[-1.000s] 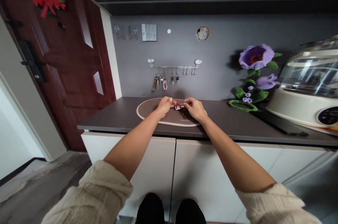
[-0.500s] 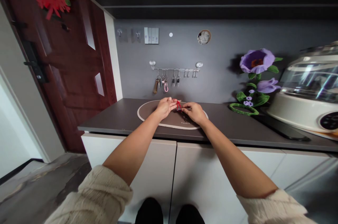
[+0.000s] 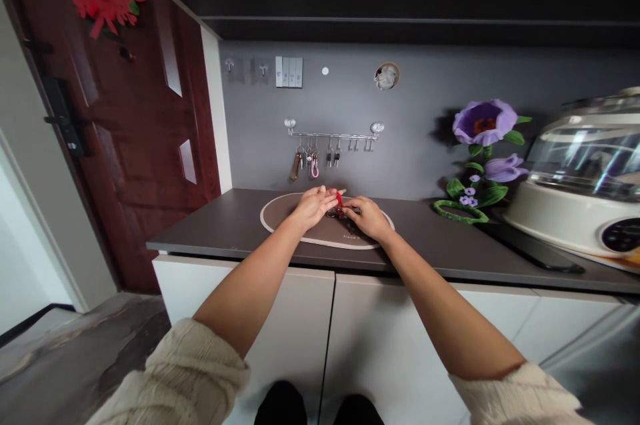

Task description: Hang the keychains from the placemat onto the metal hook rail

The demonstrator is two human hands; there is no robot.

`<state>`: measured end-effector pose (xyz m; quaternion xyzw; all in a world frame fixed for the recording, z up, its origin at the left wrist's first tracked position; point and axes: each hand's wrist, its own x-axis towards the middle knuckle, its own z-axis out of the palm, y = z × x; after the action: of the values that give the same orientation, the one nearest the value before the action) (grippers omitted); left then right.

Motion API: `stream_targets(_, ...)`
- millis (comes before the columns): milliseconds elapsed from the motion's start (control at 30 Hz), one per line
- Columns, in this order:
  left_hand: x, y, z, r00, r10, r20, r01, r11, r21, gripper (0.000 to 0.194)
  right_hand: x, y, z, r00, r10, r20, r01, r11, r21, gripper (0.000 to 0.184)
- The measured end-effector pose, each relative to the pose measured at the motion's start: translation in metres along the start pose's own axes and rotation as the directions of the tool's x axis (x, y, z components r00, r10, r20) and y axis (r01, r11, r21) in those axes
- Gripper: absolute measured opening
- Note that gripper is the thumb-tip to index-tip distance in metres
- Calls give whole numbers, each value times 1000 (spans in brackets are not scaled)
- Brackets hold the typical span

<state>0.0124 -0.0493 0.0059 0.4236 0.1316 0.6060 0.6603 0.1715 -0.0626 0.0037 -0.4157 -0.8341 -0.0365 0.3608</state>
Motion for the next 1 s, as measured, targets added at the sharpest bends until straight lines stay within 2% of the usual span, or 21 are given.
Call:
stream_targets(200,0,1,-1,1000,9,16,-8,999,-32,13,1,-1,-1,997,49,-52,-47,998,42,17)
stream_targets(400,2,1,-3,997,28,-67,-32,998,-55,15,1,1,0,985,124,-122,-106,985,139,17)
stream_targets(633,5,-2,-6,984,-5,-176,-3,999,-47,14,6,3,-2,965,244,-99,-205,932,300,22)
stream_targets(867,7,-5,-7,986,2,-164,-1,1000,6,11,29,11,-9,956,278,-93,-247,935,255,20)
stream_targets(1000,7,-6,-6,985,2,-170,9,998,65,10,43,9,-15,954,294,-65,-254,903,347,17)
